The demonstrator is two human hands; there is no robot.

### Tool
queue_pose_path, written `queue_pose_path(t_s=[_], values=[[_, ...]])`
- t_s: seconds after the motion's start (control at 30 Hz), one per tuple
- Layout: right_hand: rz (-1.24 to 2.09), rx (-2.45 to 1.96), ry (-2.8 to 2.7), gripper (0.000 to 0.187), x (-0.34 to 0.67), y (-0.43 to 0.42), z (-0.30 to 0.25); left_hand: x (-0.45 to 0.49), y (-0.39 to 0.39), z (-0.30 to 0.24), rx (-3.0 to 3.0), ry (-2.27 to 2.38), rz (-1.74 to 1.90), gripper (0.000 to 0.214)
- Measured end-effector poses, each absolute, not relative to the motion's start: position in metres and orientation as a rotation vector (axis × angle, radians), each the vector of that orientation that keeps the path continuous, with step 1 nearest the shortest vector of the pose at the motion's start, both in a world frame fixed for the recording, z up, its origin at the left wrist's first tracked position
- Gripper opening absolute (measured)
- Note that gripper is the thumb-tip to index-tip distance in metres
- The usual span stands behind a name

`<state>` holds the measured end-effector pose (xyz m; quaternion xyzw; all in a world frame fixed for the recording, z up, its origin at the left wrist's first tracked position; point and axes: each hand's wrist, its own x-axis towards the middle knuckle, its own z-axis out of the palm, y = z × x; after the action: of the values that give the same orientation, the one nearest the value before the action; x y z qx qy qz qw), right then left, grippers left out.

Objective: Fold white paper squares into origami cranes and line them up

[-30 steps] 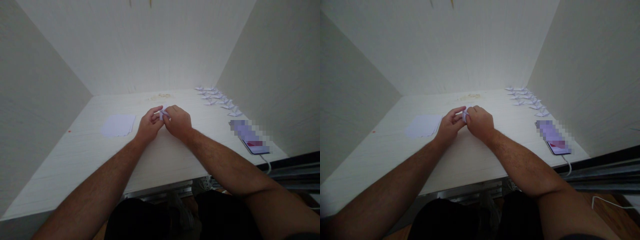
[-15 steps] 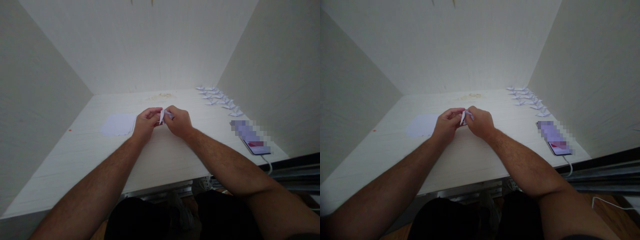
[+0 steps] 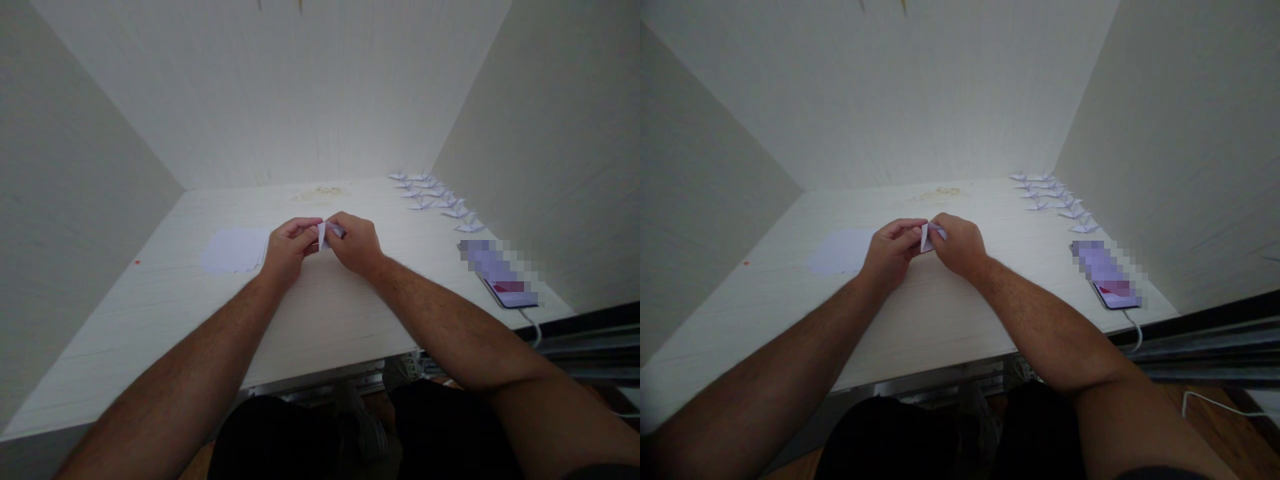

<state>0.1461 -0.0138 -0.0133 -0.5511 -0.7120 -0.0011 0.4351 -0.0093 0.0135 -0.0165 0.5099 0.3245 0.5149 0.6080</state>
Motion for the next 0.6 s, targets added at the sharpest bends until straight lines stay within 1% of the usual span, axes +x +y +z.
queue_pose_path(t_s=[0.13,0.2,0.4,0.6], values=[[0.056,-1.367,-1.779,0.012,0.1476,-0.0120,-0.0140,-0.0086,0.0137,-0.0188,1.267,0.683,1.135,0.048],[0.078,-1.389,-1.776,0.011,0.1480,-0.0111,-0.0141,-0.0081,0.0147,-0.0207,1.339,0.672,1.130,0.054],[0.115,-1.424,-1.842,0.012,0.1466,-0.0112,-0.0126,-0.0081,0.0161,-0.0227,1.471,0.803,1.188,0.040],[0.125,-1.571,-1.786,0.017,0.1438,-0.0165,-0.0076,-0.0063,0.0153,-0.0200,1.565,0.893,1.255,0.037]])
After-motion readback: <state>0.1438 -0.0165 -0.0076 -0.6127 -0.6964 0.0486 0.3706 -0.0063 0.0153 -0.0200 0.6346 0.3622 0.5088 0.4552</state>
